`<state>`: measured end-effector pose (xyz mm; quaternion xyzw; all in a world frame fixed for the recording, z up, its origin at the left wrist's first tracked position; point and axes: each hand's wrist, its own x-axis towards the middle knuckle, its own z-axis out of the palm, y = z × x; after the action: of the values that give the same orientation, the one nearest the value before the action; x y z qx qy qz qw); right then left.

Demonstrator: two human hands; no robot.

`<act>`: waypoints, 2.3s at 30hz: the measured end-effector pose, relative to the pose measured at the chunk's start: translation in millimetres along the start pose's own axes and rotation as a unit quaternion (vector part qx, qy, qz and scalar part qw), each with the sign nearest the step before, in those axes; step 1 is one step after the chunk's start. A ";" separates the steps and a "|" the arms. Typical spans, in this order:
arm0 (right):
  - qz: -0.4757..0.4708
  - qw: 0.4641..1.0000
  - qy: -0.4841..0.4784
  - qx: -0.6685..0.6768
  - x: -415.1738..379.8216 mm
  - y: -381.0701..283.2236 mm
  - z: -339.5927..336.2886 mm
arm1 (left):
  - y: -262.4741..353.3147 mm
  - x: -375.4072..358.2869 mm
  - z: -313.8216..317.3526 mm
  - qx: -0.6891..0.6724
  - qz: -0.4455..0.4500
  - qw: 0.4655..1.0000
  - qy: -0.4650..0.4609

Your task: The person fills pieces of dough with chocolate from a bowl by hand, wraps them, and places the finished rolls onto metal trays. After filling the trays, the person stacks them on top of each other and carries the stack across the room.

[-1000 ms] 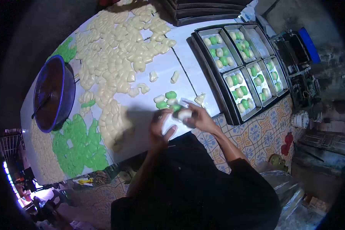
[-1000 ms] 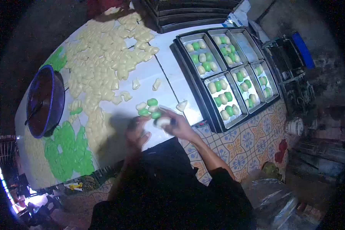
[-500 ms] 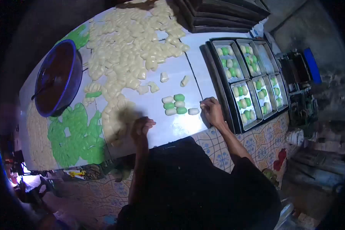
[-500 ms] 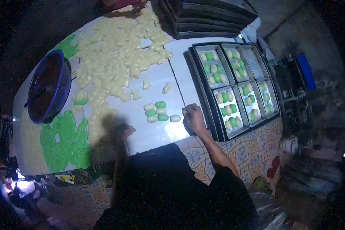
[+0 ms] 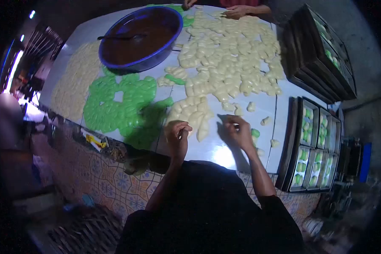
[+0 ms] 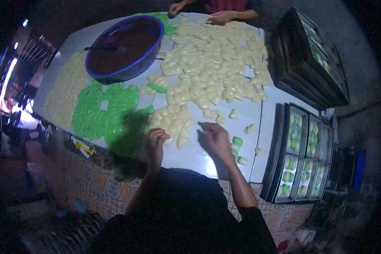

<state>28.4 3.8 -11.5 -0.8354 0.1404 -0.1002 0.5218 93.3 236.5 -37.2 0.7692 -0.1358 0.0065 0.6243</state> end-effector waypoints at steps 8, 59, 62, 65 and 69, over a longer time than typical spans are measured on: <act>-0.276 0.938 -0.175 -0.117 122.2 -51.5 170.1 | -23.4 21.6 -67.3 0.140 0.049 0.979 0.142; 0.043 0.899 -0.032 0.435 124.0 -64.7 83.8 | 41.7 327.9 -45.6 0.284 0.012 0.959 -0.010; 0.154 0.776 -0.059 0.609 128.1 -58.6 88.2 | 48.7 250.1 -20.4 -0.176 -0.230 0.926 -0.244; 0.165 0.814 -0.027 0.556 110.9 -50.4 87.4 | 76.8 172.9 8.0 -0.336 -0.288 0.886 -0.139; -0.078 0.991 0.092 0.066 72.7 -79.6 64.9 | 76.5 124.4 14.2 -0.290 -0.210 0.920 -0.159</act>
<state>127.4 67.0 33.4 -0.7952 0.1151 -0.2256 0.5510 194.2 183.9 55.4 0.5558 -0.0647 -0.2873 0.7774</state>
